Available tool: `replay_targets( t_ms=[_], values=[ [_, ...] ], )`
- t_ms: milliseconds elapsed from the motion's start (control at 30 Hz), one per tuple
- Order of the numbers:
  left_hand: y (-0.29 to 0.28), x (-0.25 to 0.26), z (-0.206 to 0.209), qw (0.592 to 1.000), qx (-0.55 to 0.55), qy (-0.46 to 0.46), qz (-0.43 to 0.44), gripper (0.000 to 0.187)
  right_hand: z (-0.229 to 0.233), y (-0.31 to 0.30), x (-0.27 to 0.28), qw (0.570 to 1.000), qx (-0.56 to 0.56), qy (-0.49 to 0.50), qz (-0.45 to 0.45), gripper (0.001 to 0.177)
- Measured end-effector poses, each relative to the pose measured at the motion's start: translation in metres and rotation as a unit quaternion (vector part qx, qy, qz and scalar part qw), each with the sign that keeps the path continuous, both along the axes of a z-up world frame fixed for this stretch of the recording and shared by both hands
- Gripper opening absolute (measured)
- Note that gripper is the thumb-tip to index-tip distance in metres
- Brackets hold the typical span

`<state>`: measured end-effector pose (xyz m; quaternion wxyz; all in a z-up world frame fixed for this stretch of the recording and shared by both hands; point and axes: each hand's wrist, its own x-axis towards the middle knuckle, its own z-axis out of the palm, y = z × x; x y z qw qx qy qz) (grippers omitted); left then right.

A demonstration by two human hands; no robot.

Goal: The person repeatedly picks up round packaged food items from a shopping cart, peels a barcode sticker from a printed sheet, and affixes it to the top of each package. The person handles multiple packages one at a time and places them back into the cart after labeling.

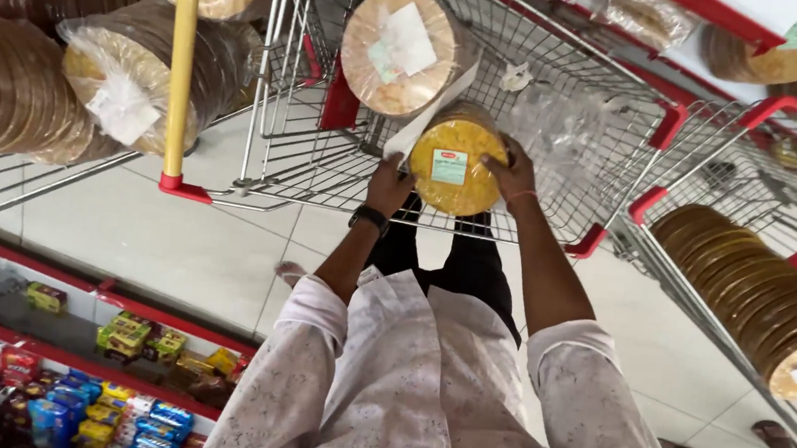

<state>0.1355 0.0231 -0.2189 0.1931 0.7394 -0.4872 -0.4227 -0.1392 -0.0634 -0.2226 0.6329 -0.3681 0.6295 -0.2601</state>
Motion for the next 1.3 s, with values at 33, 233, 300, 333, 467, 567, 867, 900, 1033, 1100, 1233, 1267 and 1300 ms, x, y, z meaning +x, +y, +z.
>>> replay_targets(
  t_ms=[33, 233, 300, 333, 467, 567, 867, 900, 1033, 1100, 1233, 1267, 1300],
  values=[
    [0.002, 0.002, 0.013, 1.000, 0.002, -0.002, -0.001, 0.059, -0.002, 0.001, 0.003, 1.000, 0.002, -0.002, -0.001, 0.069],
    [0.006, 0.013, 0.117, 0.996, -0.040, 0.083, -0.002, 0.044, 0.028, 0.000, 0.015, 0.954, -0.092, 0.269, 0.097, 0.069],
    [0.010, 0.018, 0.153, 0.968, -0.002, 0.244, 0.052, 0.036, 0.039, 0.004, 0.018, 0.934, -0.126, 0.303, 0.139, 0.078],
    [0.015, 0.020, 0.162, 0.968, -0.003, 0.245, 0.049, 0.036, 0.048, 0.011, 0.024, 0.934, -0.127, 0.305, 0.136, 0.078],
    [0.010, 0.022, 0.227, 0.894, 0.072, 0.415, 0.155, 0.033, 0.117, 0.041, 0.046, 0.979, -0.140, 0.138, -0.056, 0.037],
    [0.013, 0.015, 0.257, 0.888, 0.034, 0.435, 0.149, 0.034, 0.241, 0.054, 0.080, 0.955, 0.054, -0.213, -0.197, 0.019],
    [0.016, 0.003, 0.313, 0.889, -0.093, 0.445, 0.048, 0.041, 0.323, 0.081, 0.093, 0.962, -0.177, -0.154, -0.140, 0.023],
    [0.020, 0.003, 0.321, 0.860, -0.126, 0.491, 0.050, 0.040, 0.331, 0.086, 0.090, 0.961, -0.220, -0.132, -0.108, 0.021],
    [0.019, 0.013, 0.354, 0.877, -0.077, 0.472, 0.044, 0.035, 0.352, 0.085, 0.082, 0.961, -0.245, -0.127, -0.020, 0.017],
    [0.022, 0.008, 0.349, 0.853, -0.114, 0.507, 0.045, 0.032, 0.359, 0.086, 0.076, 0.966, -0.246, -0.079, 0.025, 0.014],
    [0.031, -0.006, 0.358, 0.862, -0.126, 0.484, 0.084, 0.031, 0.408, 0.082, 0.076, 0.928, -0.349, 0.057, 0.117, 0.019],
    [0.033, -0.010, 0.362, 0.867, -0.125, 0.474, 0.092, 0.031, 0.419, 0.082, 0.076, 0.892, -0.419, 0.114, 0.122, 0.022],
    [0.035, -0.015, 0.366, 0.872, -0.122, 0.464, 0.099, 0.031, 0.430, 0.084, 0.076, 0.849, -0.484, 0.170, 0.126, 0.026]
  ],
)
